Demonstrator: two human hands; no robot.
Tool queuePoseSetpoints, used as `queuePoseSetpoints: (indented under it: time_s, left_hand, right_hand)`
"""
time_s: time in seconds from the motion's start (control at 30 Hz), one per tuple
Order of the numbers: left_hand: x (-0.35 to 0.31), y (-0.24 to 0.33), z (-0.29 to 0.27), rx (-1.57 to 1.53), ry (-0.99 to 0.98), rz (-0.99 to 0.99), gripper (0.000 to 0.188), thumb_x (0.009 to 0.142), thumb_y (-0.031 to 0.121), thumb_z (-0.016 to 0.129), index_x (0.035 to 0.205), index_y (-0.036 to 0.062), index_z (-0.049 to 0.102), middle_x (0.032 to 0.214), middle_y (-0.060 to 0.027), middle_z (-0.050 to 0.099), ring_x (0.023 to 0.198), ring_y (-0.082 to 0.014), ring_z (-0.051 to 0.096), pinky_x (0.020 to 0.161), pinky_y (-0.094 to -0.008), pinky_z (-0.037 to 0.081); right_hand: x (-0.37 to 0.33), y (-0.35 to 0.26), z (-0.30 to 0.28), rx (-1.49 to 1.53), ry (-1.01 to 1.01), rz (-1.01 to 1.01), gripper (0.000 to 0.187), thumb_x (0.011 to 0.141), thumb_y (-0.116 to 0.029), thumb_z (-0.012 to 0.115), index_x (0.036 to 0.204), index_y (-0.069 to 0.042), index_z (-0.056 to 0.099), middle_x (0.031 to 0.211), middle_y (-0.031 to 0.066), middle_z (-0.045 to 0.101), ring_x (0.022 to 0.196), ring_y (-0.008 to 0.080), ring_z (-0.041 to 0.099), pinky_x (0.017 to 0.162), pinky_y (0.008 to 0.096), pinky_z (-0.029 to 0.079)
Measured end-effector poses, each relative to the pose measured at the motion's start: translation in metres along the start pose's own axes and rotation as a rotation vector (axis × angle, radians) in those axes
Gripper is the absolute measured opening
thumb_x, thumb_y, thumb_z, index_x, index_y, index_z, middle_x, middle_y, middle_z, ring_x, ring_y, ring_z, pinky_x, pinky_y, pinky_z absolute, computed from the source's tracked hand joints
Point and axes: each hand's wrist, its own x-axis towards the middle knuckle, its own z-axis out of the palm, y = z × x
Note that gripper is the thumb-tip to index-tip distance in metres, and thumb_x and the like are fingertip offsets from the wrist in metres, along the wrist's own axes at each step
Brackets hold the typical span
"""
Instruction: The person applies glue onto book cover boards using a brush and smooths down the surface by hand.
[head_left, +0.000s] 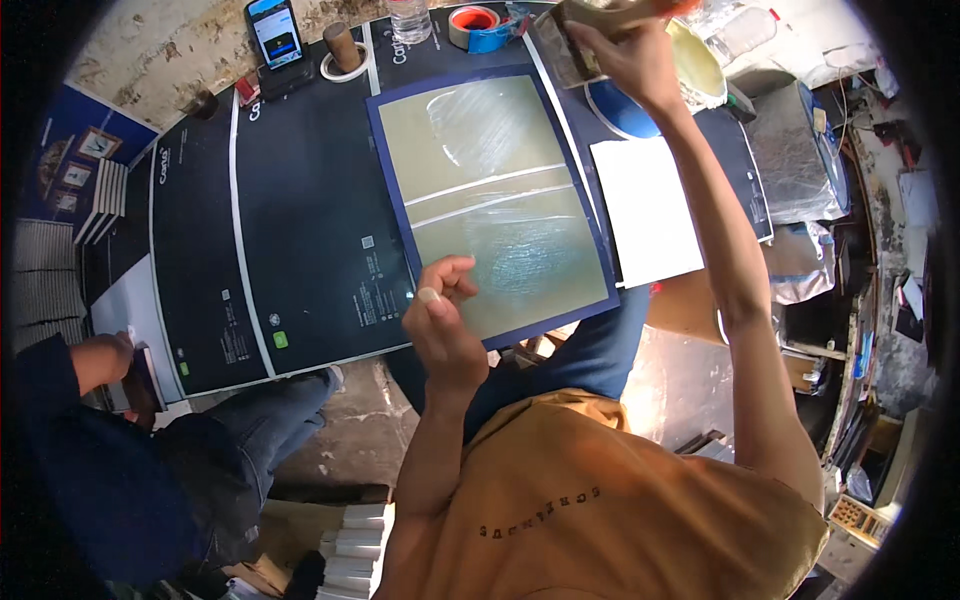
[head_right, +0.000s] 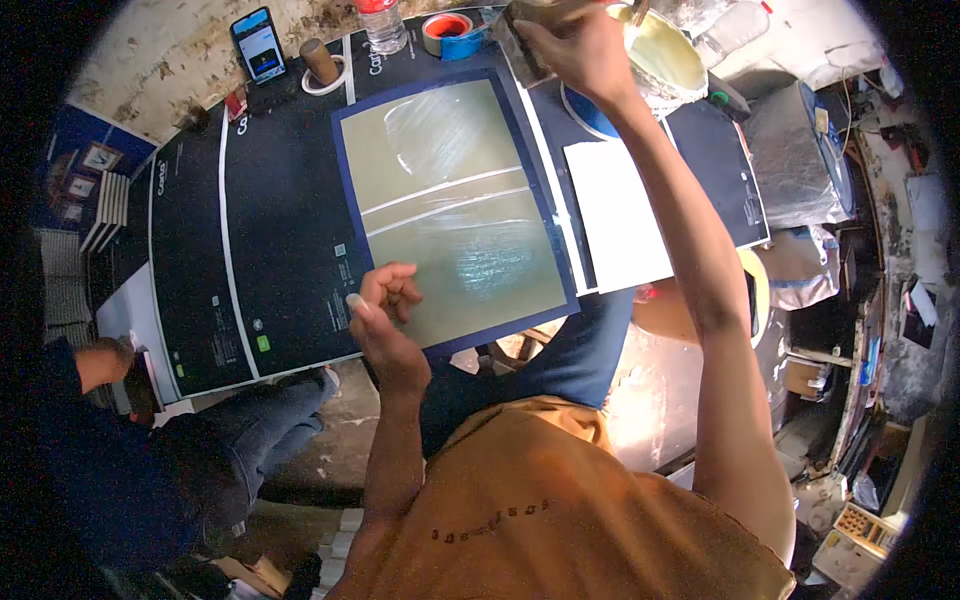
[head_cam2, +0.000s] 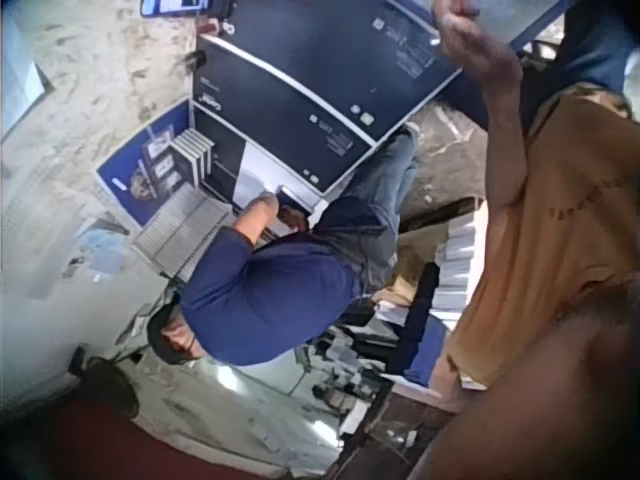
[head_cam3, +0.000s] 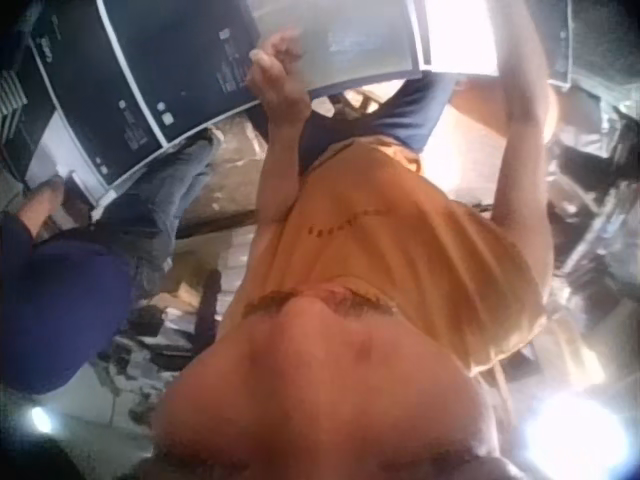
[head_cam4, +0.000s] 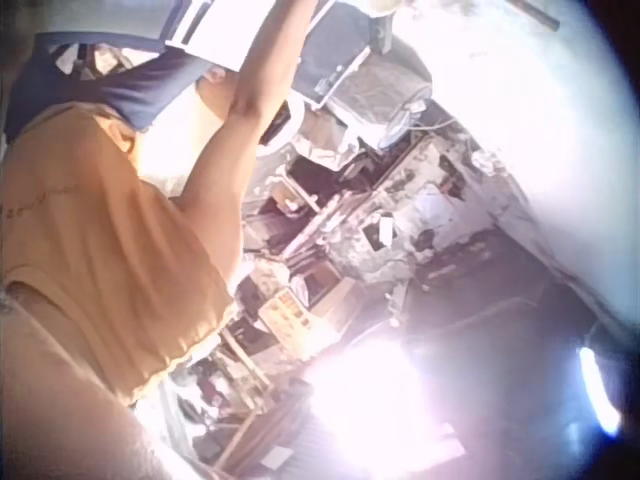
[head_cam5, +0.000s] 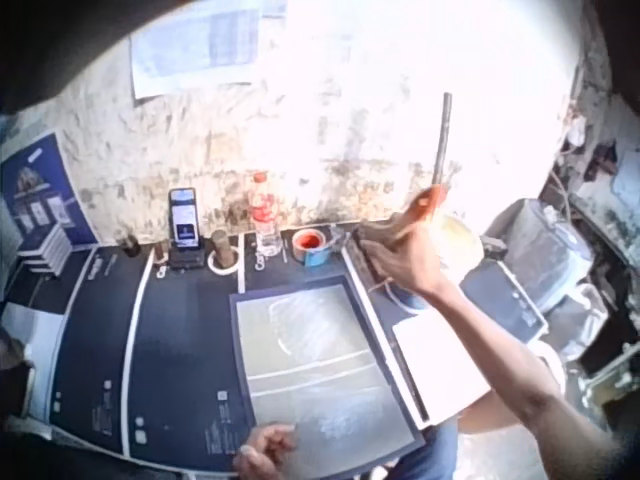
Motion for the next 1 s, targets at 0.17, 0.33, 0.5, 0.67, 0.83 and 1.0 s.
queuePoseSetpoints:
  time_s: [0.17,0.33,0.5,0.67,0.83,1.0]
  left_hand:
    - [-0.001,0.002,-0.005,0.02,-0.04,-0.091,0.087,0.098,0.069,0.007,0.1,0.0027,0.063,0.07,-0.0004,0.048,0.065,-0.0105,0.037,0.061,-0.027,0.028]
    - [0.001,-0.002,-0.002,-0.092,0.009,-0.044,0.085,0.099,0.067,0.007,0.104,0.0014,0.06,0.07,-0.0019,0.049,0.066,-0.0108,0.039,0.063,-0.0256,0.03]
    - [0.003,-0.008,0.003,-0.371,0.208,0.045,0.084,0.098,0.071,0.01,0.1,0.0018,0.058,0.067,-0.0017,0.048,0.063,-0.0106,0.04,0.06,-0.0226,0.029]
    - [0.002,-0.01,0.001,-0.371,0.226,0.004,0.081,0.099,0.071,0.014,0.099,0.0017,0.057,0.067,-0.0017,0.048,0.061,-0.0101,0.04,0.058,-0.0223,0.029]
    - [0.002,-0.008,0.006,-0.364,0.145,0.066,0.08,0.099,0.069,0.015,0.098,0.0017,0.058,0.065,-0.0016,0.048,0.061,-0.0098,0.04,0.058,-0.0223,0.028]
    - [0.002,-0.006,0.005,-0.295,0.192,0.048,0.08,0.099,0.069,0.015,0.098,0.0022,0.059,0.064,-0.0016,0.049,0.058,-0.0097,0.04,0.056,-0.0217,0.027]
  right_hand:
    - [-0.093,-0.034,0.034,-0.075,-0.003,-0.105,0.029,0.079,-0.022,0.08,0.094,-0.001,0.065,0.078,0.0063,0.067,0.074,0.0158,0.063,0.067,0.0304,0.05]
    - [-0.142,-0.002,-0.011,-0.183,0.389,0.298,0.032,0.082,-0.025,0.078,0.091,0.003,0.065,0.08,0.0128,0.071,0.072,0.0143,0.066,0.068,0.0298,0.053]
    - [-0.162,-0.065,0.045,0.249,0.45,0.223,0.032,0.08,-0.019,0.074,0.099,0.002,0.059,0.083,0.0122,0.068,0.076,0.0225,0.066,0.069,0.035,0.052]
    - [-0.208,-0.072,0.061,0.297,0.186,0.38,0.023,0.083,-0.017,0.068,0.096,0.0,0.058,0.079,0.0129,0.065,0.072,0.024,0.065,0.068,0.0354,0.052]
    - [-0.239,-0.05,-0.043,-0.167,0.427,0.45,0.025,0.081,-0.015,0.072,0.093,0.004,0.059,0.075,0.012,0.067,0.071,0.0151,0.064,0.069,0.0317,0.052]
    - [-0.209,-0.109,0.01,0.22,0.338,0.304,0.022,0.083,-0.017,0.071,0.087,0.001,0.059,0.077,0.012,0.061,0.075,0.0191,0.06,0.068,0.0343,0.049]
